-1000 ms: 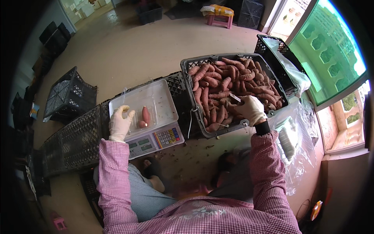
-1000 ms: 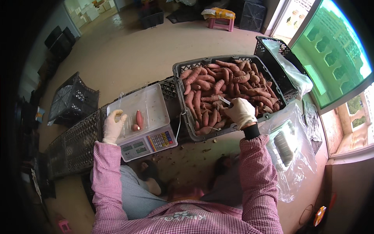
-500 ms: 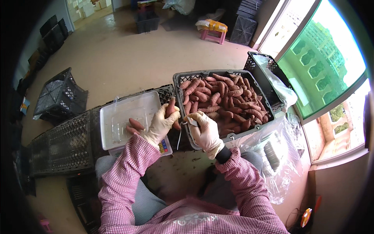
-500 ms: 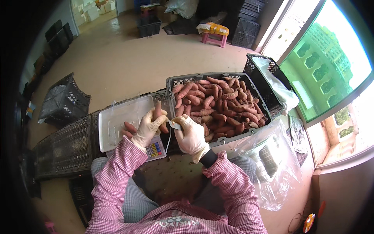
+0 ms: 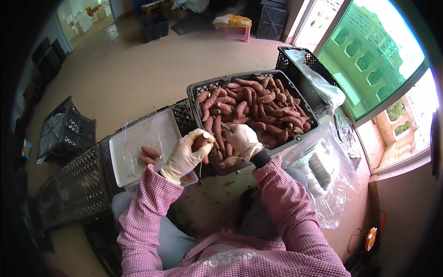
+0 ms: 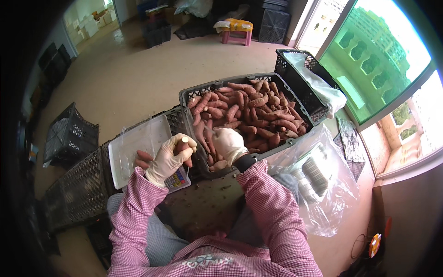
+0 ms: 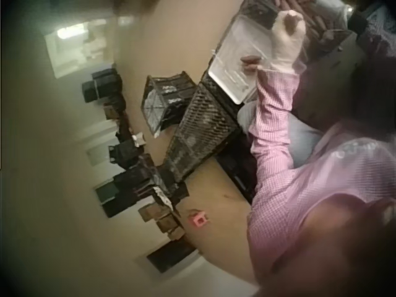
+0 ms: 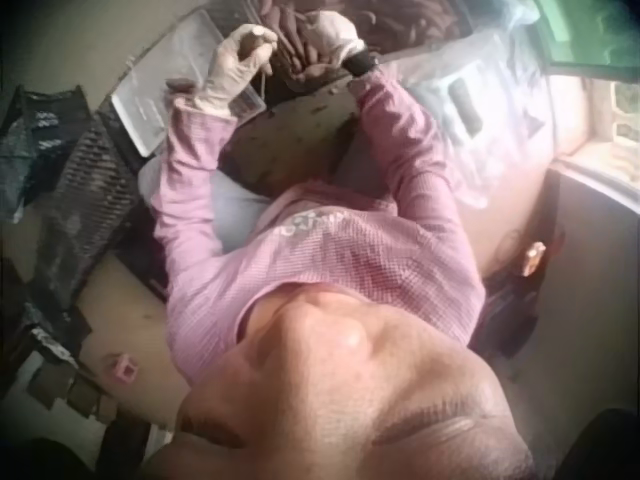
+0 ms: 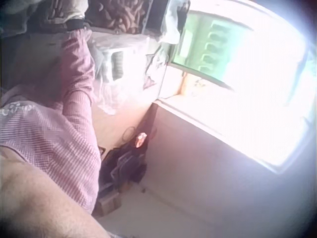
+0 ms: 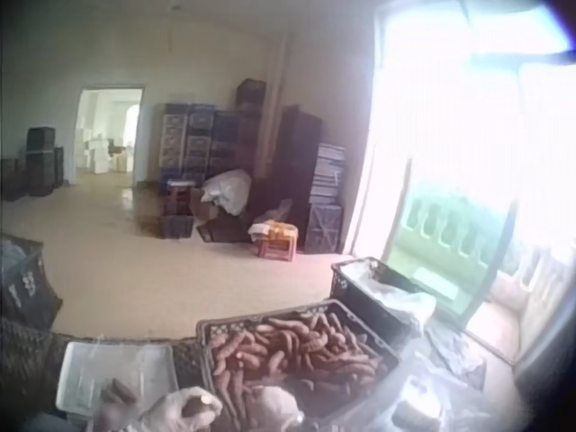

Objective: The person peels sweet potatoes using a small knife, placing the peeled items on a digital scale and transferring them into a plastic bag. The person repeats this process for multiple sweet potatoes, occasionally adjusting the scale and bag.

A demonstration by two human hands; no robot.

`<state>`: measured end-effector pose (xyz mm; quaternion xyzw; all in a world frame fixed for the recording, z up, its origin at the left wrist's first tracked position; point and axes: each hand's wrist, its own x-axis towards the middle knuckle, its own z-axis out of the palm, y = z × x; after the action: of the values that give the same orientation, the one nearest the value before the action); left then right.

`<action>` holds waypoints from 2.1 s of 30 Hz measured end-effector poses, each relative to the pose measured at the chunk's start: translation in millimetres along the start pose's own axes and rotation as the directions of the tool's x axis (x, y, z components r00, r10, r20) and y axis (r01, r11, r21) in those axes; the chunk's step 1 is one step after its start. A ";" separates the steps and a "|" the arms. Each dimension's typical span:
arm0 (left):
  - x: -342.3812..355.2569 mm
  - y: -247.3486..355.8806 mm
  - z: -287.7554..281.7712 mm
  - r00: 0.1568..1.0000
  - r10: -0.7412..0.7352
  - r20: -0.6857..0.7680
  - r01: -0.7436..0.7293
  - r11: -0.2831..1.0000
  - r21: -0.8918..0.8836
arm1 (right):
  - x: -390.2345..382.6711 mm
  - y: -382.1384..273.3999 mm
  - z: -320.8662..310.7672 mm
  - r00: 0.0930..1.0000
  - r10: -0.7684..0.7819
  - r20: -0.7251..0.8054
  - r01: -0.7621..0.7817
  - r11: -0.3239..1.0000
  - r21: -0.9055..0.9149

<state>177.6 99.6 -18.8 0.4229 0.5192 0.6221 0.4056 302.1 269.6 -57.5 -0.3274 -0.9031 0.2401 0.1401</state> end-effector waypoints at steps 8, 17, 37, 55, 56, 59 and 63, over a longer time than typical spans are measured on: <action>8.5 -7.4 -26.7 0.983 -0.153 -0.105 0.056 0.784 -0.619 | -27.4 -55.1 -5.0 0.958 -0.140 -0.251 0.214 0.930 0.299; 5.0 -18.6 -23.1 0.993 -0.099 -0.069 0.026 0.737 -0.676 | -19.2 -61.1 -1.5 0.968 -0.114 -0.223 0.165 0.961 0.224; -90.7 -15.0 -178.8 0.680 -0.098 -0.726 0.730 0.175 0.660 | 9.8 108.0 -45.4 0.944 0.321 -0.076 -0.299 0.736 -0.607; -17.3 -22.0 -4.6 0.917 0.083 -0.389 -0.103 0.994 -0.032 | -30.4 -56.8 -54.0 0.880 -0.030 0.473 -0.393 0.511 0.764; -13.8 -15.0 7.0 0.920 0.133 -0.368 -0.143 0.990 0.000 | -34.5 -66.5 -49.9 0.869 -0.007 0.495 -0.407 0.559 0.722; -17.7 -17.8 3.6 0.916 0.134 -0.378 -0.085 0.986 0.143 | -39.3 -71.0 -29.6 0.940 -0.064 0.337 -0.238 0.586 0.774; -17.7 -13.7 -4.0 0.787 -0.113 -0.607 0.031 0.989 -0.144 | -36.8 -56.4 -23.5 0.980 -0.051 0.193 -0.127 0.587 0.800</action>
<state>180.2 83.5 -34.6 0.1517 0.5979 0.7413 0.2645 309.7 215.6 -11.5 -0.2223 -0.6970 0.6577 0.1791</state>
